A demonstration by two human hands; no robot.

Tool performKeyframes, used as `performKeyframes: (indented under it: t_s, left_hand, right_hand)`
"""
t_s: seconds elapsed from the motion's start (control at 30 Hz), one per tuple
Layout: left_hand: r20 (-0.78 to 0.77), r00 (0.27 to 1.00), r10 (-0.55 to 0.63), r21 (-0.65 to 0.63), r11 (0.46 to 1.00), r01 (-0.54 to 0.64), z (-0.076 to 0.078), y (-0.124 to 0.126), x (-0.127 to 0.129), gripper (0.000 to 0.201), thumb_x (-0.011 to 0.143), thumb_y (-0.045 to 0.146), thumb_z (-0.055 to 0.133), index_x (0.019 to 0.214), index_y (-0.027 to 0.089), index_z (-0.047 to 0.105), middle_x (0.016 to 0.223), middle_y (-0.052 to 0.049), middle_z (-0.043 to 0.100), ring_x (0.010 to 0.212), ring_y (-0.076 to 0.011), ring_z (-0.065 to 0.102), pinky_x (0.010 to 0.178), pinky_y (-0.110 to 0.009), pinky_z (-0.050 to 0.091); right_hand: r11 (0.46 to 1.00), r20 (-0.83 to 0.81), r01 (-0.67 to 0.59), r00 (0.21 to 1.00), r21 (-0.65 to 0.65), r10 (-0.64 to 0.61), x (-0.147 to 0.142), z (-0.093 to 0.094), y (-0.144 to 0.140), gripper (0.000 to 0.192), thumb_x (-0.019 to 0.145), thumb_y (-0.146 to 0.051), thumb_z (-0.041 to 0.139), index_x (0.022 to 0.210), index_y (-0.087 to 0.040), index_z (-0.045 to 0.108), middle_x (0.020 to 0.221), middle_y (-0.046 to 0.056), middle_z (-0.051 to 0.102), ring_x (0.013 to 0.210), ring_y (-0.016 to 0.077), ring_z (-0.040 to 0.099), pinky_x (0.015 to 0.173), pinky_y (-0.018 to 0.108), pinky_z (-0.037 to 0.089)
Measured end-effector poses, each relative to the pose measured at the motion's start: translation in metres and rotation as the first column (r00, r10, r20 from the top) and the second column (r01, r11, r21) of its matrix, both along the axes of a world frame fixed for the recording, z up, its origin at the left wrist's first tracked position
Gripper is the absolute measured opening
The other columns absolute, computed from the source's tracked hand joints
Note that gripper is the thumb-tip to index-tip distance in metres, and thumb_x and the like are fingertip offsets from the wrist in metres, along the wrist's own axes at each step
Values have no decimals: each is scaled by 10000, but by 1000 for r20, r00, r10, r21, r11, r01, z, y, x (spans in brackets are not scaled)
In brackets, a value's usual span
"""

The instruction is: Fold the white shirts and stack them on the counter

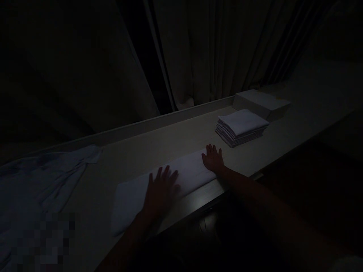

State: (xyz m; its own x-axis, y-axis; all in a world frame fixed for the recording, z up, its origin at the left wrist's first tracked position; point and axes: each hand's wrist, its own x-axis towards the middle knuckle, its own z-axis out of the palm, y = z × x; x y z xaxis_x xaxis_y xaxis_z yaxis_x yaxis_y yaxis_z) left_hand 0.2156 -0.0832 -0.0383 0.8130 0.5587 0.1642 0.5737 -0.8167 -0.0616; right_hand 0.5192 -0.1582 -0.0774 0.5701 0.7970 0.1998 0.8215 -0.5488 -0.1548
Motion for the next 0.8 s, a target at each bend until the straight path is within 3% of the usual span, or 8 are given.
performKeyframes:
  t_s: [0.17, 0.37, 0.43, 0.5, 0.57, 0.63, 0.7, 0.8]
  left_hand:
    - [8, 1000, -13, -102, 995, 14, -24, -27, 23, 578, 940, 540, 305, 1493, 386, 238, 1601, -26, 193, 1462, -320, 170, 1131, -595, 182]
    - [-4, 1000, -5, -85, 996, 4, -21, -28, 23, 587, 942, 531, 310, 1500, 371, 224, 1607, -28, 166, 1470, -310, 142, 1140, -586, 183]
    - [-12, 1000, -6, -77, 997, 5, -22, -28, 23, 584, 944, 523, 309, 1501, 370, 222, 1607, -26, 165, 1471, -307, 139, 1142, -587, 179]
    - [-22, 1000, -17, -65, 998, 15, -28, -25, 22, 592, 943, 502, 322, 1505, 345, 223, 1609, -31, 151, 1475, -304, 117, 1149, -583, 165]
    - [-43, 998, -41, -52, 998, 38, -39, -20, 18, 627, 933, 459, 363, 1514, 266, 227, 1608, -67, 144, 1479, -303, 83, 1163, -567, 135]
    - [-78, 994, -75, -42, 997, 72, -49, -14, 13, 659, 909, 404, 413, 1512, 202, 243, 1601, -99, 159, 1482, -297, 64, 1178, -544, 96]
    - [-111, 989, -95, -38, 995, 91, -54, -10, 10, 666, 891, 360, 437, 1510, 197, 252, 1596, -103, 176, 1483, -290, 64, 1183, -532, 78]
    - [-121, 989, -89, -49, 995, 83, -48, -11, 11, 633, 906, 355, 410, 1508, 232, 257, 1602, -87, 160, 1481, -298, 69, 1166, -558, 121]
  right_hand:
    - [1000, -42, -17, 999, -13, 16, 2, -2, -2, 678, 971, -471, 207, 1510, -61, 235, 1577, 156, 185, 1449, 338, 130, 1136, 575, 46]
    - [1000, -91, -6, 996, -1, 6, 1, 21, 2, 670, 975, -463, 238, 1505, -53, 241, 1581, 168, 158, 1459, 348, 57, 1133, 601, 5]
    - [997, -60, -48, 997, 59, 52, -19, 38, 6, 668, 981, -467, 241, 1506, -55, 230, 1587, 161, 136, 1463, 337, 1, 1137, 604, -22]
    - [973, 8, -191, 981, 133, 192, -57, 51, 7, 657, 986, -476, 246, 1515, -89, 211, 1594, 129, 122, 1466, 306, -44, 1151, 590, -26]
    - [884, 61, -444, 896, 143, 440, -103, 52, 4, 631, 982, -491, 287, 1510, -149, 240, 1594, 90, 156, 1471, 281, -7, 1171, 563, 38]
    - [753, 49, -648, 761, 110, 647, -141, 42, 0, 607, 970, -517, 325, 1477, -184, 326, 1572, 78, 246, 1465, 290, 94, 1170, 550, 124]
    - [728, -16, -676, 731, 113, 682, -160, 27, -5, 629, 969, -549, 317, 1461, -160, 357, 1548, 107, 299, 1447, 301, 178, 1160, 534, 181]
    - [763, -112, -629, 756, 147, 645, -152, 12, -13, 701, 965, -601, 277, 1477, -125, 323, 1551, 129, 285, 1442, 284, 207, 1161, 480, 206]
